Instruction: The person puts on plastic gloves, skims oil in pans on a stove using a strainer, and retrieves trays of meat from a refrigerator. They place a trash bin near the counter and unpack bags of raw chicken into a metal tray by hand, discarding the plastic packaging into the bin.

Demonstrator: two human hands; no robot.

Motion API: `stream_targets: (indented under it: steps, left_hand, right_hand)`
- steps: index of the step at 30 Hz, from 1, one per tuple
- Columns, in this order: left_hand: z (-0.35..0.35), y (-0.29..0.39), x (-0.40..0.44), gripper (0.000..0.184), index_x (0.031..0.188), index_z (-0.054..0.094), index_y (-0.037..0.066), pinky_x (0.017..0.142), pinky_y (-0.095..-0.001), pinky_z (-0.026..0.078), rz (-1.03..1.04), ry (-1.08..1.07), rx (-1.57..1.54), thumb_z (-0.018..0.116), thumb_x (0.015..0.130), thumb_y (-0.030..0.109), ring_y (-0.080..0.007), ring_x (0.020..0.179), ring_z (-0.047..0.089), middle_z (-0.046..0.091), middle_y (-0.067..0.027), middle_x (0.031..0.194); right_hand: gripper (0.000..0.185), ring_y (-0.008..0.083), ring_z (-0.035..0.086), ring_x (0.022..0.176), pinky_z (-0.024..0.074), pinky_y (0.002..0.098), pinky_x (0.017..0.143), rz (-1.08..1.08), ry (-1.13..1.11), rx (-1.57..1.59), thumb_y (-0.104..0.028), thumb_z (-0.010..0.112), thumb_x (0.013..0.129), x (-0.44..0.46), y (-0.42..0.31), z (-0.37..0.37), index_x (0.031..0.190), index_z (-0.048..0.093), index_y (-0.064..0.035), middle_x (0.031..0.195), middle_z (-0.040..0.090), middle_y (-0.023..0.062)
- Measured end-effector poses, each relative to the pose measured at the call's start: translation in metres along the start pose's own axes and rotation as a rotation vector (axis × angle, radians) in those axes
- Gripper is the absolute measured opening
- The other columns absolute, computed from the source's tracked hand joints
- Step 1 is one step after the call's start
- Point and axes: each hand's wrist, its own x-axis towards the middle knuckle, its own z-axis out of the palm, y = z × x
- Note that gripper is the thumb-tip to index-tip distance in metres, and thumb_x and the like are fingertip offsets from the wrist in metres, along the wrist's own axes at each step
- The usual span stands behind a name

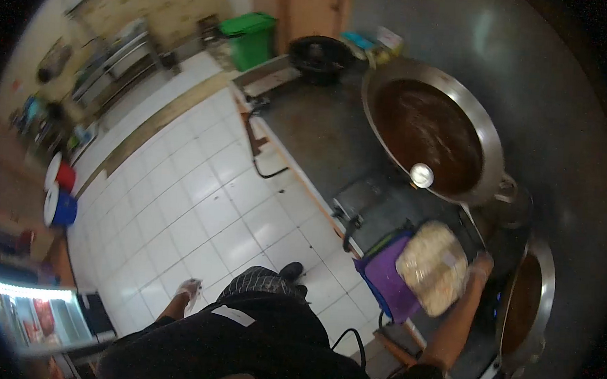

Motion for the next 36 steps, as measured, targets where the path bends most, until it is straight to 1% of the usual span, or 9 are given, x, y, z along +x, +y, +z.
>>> stream_targets:
  steps: [6, 7, 10, 12, 19, 22, 25, 28, 36]
  left_hand:
    - [-0.014, 0.005, 0.079, 0.034, 0.113, 0.061, 0.008, 0.084, -0.0379, 0.051, 0.582, -0.049, 0.999, 0.054, 0.089, 0.032, -0.0281, 0.098, 0.063, 0.066, -0.0131, 0.11]
    - [-0.026, 0.006, 0.1, 0.031, 0.11, 0.056, 0.01, 0.065, -0.039, 0.045, 0.129, -0.37, 0.245, 0.057, 0.091, 0.034, -0.0217, 0.076, 0.056, 0.061, -0.0072, 0.089]
    - [-0.001, 0.071, 0.124, 0.032, 0.106, 0.062, 0.006, 0.07, -0.0369, 0.05, -0.283, -0.14, -0.19, 0.055, 0.089, 0.032, -0.0231, 0.079, 0.062, 0.067, -0.0116, 0.093]
    - [-0.003, 0.129, 0.118, 0.035, 0.106, 0.063, 0.005, 0.065, -0.0338, 0.049, -0.138, -0.111, -0.178, 0.054, 0.09, 0.036, -0.0195, 0.074, 0.06, 0.065, -0.009, 0.089]
    - [0.0, 0.218, 0.099, 0.036, 0.11, 0.063, 0.005, 0.064, -0.0316, 0.048, 0.08, -0.06, -0.334, 0.054, 0.09, 0.034, -0.0171, 0.074, 0.058, 0.065, -0.0074, 0.093]
    - [0.0, 0.197, 0.099, 0.033, 0.111, 0.06, 0.007, 0.059, -0.0325, 0.046, -0.012, -0.139, -0.358, 0.055, 0.091, 0.033, -0.0177, 0.071, 0.056, 0.061, -0.0064, 0.089]
    - [-0.003, 0.146, 0.098, 0.03, 0.109, 0.057, 0.008, 0.055, -0.0347, 0.044, -0.157, -0.121, -0.417, 0.055, 0.091, 0.033, -0.0182, 0.07, 0.054, 0.058, -0.0057, 0.087]
    - [-0.008, 0.124, 0.053, 0.03, 0.107, 0.056, 0.01, 0.057, -0.0357, 0.045, -0.265, 0.001, -0.54, 0.056, 0.09, 0.034, -0.0183, 0.068, 0.052, 0.057, -0.0053, 0.083]
    - [0.026, -0.017, 0.006, 0.026, 0.109, 0.053, 0.013, 0.061, -0.0362, 0.044, -0.269, -0.094, -0.884, 0.054, 0.092, 0.033, -0.0199, 0.067, 0.05, 0.053, -0.005, 0.081]
  right_hand:
    - [0.023, 0.0213, 0.056, 0.06, 0.0428, 0.0372, 0.055, -0.711, 0.605, -0.806, -0.023, 0.049, 0.094, -0.062, -0.037, -0.03, 0.088, 0.06, -0.0032, 0.072, 0.06, 0.0082]
    - [0.023, 0.0188, 0.054, 0.058, 0.0418, 0.0354, 0.054, -0.697, 0.543, -0.617, -0.024, 0.05, 0.094, -0.078, -0.05, -0.032, 0.088, 0.059, -0.0041, 0.07, 0.057, 0.0063]
    - [0.026, 0.0149, 0.05, 0.06, 0.041, 0.032, 0.055, -0.522, 0.36, -0.167, -0.028, 0.05, 0.096, -0.138, -0.128, -0.025, 0.091, 0.056, -0.0042, 0.069, 0.053, 0.0034]
    - [0.032, 0.0168, 0.052, 0.069, 0.0434, 0.0323, 0.064, -0.228, 0.259, -0.047, -0.032, 0.046, 0.098, -0.147, -0.174, -0.029, 0.097, 0.054, -0.001, 0.073, 0.052, 0.0056]
    - [0.038, 0.0338, 0.061, 0.105, 0.0492, 0.0415, 0.086, -0.931, 0.282, -1.384, -0.029, 0.043, 0.098, -0.046, -0.24, -0.056, 0.12, 0.053, 0.0004, 0.112, 0.062, 0.0216]
    - [0.037, 0.0341, 0.053, 0.118, 0.048, 0.0404, 0.092, -0.316, 0.122, -1.529, -0.024, 0.044, 0.097, -0.136, -0.308, 0.026, 0.124, 0.051, 0.0007, 0.125, 0.057, 0.0203]
    - [0.015, 0.0352, 0.064, 0.082, 0.0511, 0.0435, 0.068, -0.553, -0.031, -1.661, -0.015, 0.051, 0.091, -0.047, -0.262, 0.001, 0.096, 0.057, -0.0016, 0.091, 0.064, 0.0194]
    - [0.009, 0.0236, 0.055, 0.056, 0.0445, 0.0397, 0.046, 0.061, -0.378, -0.995, -0.015, 0.052, 0.09, -0.131, -0.297, 0.043, 0.088, 0.055, -0.0067, 0.068, 0.054, 0.0084]
    - [0.011, 0.007, 0.035, 0.044, 0.0289, 0.0251, 0.035, 0.285, -0.745, -0.543, -0.018, 0.048, 0.095, -0.183, -0.284, 0.103, 0.094, 0.052, -0.0079, 0.06, 0.039, -0.0049]
